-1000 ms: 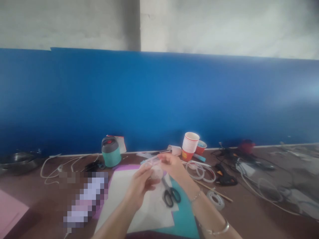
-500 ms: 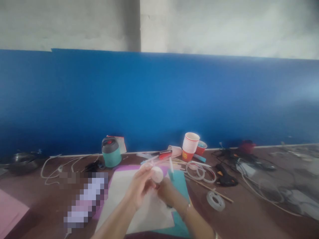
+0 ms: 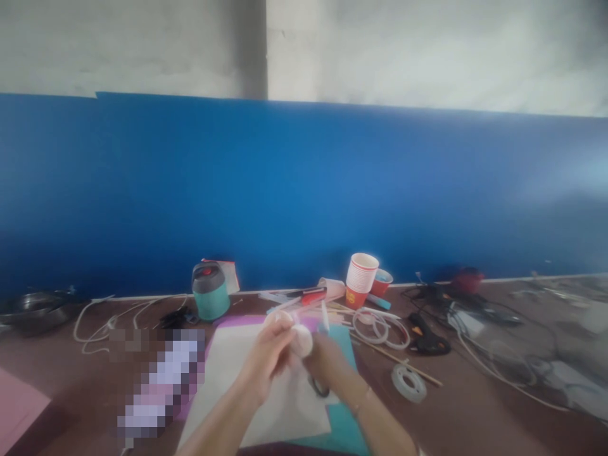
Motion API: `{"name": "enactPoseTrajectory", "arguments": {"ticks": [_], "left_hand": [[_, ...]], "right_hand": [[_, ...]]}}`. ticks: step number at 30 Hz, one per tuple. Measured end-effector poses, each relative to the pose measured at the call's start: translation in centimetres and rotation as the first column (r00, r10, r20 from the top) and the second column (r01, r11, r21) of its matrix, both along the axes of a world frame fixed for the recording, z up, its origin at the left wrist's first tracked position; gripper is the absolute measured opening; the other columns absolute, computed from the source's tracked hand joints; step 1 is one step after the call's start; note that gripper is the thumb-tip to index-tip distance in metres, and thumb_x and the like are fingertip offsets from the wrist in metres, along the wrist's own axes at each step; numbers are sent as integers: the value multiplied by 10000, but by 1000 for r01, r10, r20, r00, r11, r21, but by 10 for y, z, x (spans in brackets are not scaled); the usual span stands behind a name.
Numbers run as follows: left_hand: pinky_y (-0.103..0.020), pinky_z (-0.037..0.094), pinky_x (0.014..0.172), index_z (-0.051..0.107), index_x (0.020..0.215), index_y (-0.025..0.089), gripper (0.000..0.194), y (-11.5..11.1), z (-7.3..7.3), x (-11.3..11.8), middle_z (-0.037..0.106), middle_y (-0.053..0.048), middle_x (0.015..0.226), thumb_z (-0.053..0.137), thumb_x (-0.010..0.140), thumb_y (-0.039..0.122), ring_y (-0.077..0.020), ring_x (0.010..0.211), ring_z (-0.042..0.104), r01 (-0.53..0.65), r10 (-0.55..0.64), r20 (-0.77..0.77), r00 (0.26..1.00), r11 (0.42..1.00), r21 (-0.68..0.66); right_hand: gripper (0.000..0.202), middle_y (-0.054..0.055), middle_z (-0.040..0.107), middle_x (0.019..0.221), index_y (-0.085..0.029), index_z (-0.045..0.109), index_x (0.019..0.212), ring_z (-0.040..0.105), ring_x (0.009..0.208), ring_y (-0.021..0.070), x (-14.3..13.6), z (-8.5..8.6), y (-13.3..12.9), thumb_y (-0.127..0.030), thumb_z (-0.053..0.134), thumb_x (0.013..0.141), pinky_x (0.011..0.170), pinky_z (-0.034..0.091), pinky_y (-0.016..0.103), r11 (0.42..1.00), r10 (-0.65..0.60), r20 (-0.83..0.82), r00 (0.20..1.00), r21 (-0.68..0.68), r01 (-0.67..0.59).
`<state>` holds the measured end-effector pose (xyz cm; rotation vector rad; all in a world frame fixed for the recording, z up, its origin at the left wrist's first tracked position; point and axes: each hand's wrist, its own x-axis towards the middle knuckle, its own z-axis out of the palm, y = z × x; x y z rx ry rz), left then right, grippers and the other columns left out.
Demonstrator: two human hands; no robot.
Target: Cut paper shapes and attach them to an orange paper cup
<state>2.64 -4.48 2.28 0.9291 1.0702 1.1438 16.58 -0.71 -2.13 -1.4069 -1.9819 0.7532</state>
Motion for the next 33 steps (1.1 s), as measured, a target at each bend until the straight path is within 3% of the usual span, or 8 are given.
{"name": "enactPoseTrajectory", "arguments": {"ticks": [2, 6, 11, 18, 28, 31, 32, 33], "left_hand": [[-173, 99, 334, 609, 802, 155, 267, 0, 0, 1, 511, 49, 484, 640, 693, 396, -36, 330, 346, -7, 10, -87, 996, 999, 34], [-178, 88, 334, 644, 812, 150, 235, -1, -2, 5, 418, 85, 370, 637, 683, 347, -41, 281, 282, -48, 58, -189, 980, 997, 56], [-171, 163, 328, 668, 799, 145, 190, 1, -8, 8, 468, 70, 403, 610, 678, 281, -48, 294, 332, -45, 64, -213, 975, 995, 93], [-152, 233, 311, 647, 780, 140, 243, -1, -8, 10, 530, 25, 429, 586, 738, 372, -86, 355, 457, 1, 28, -255, 967, 994, 112], [-160, 172, 282, 623, 601, 154, 265, 4, -18, 9, 482, 31, 345, 660, 675, 405, -70, 280, 383, 12, 9, -307, 952, 998, 67], [-158, 187, 296, 598, 578, 160, 224, 2, -19, 11, 481, 37, 359, 648, 664, 361, -77, 309, 410, 16, 5, -282, 959, 997, 74], [-155, 192, 304, 587, 576, 162, 221, 0, -19, 12, 489, 37, 371, 635, 671, 356, -76, 323, 416, 17, 7, -277, 961, 996, 82], [-155, 194, 311, 574, 571, 165, 227, -2, -18, 14, 492, 38, 376, 623, 677, 359, -75, 329, 414, 18, 6, -277, 961, 996, 85]], "right_hand": [[184, 73, 641, 583, -177, 609, 542, 575, 577, 191, 10, 20, 2, -144, 540, 709, 544, 374, 269, 998, -64, 20, 998, 2, 64], [355, 12, 621, 590, -172, 663, 709, 485, 448, 109, 18, 51, 1, -369, 410, 863, 433, 327, 213, 991, 4, -323, 946, -123, -46], [123, -17, 607, 607, -180, 660, 706, 509, 558, 118, 11, 46, 0, -276, 592, 739, 508, 387, 205, 996, 39, -384, 922, -55, -65], [144, -9, 615, 607, -168, 682, 667, 527, 588, 129, 14, 44, 1, -250, 589, 740, 560, 410, 223, 999, 27, -313, 949, -14, -33], [226, 15, 694, 672, -215, 737, 704, 589, 663, 175, 16, 68, -21, -189, 522, 769, 647, 441, 270, 970, 189, -106, 976, 176, -169], [203, 7, 716, 730, -228, 741, 767, 612, 669, 173, 42, 73, -12, -213, 539, 753, 631, 448, 258, 966, 245, -46, 968, 98, -240], [194, 16, 714, 715, -210, 736, 758, 619, 660, 174, 57, 74, -3, -246, 545, 757, 616, 449, 253, 978, 201, -32, 979, 56, -199], [241, 33, 709, 694, -186, 728, 748, 624, 635, 171, 75, 73, 10, -286, 513, 789, 592, 449, 247, 998, 68, -12, 998, 9, -68]]}}
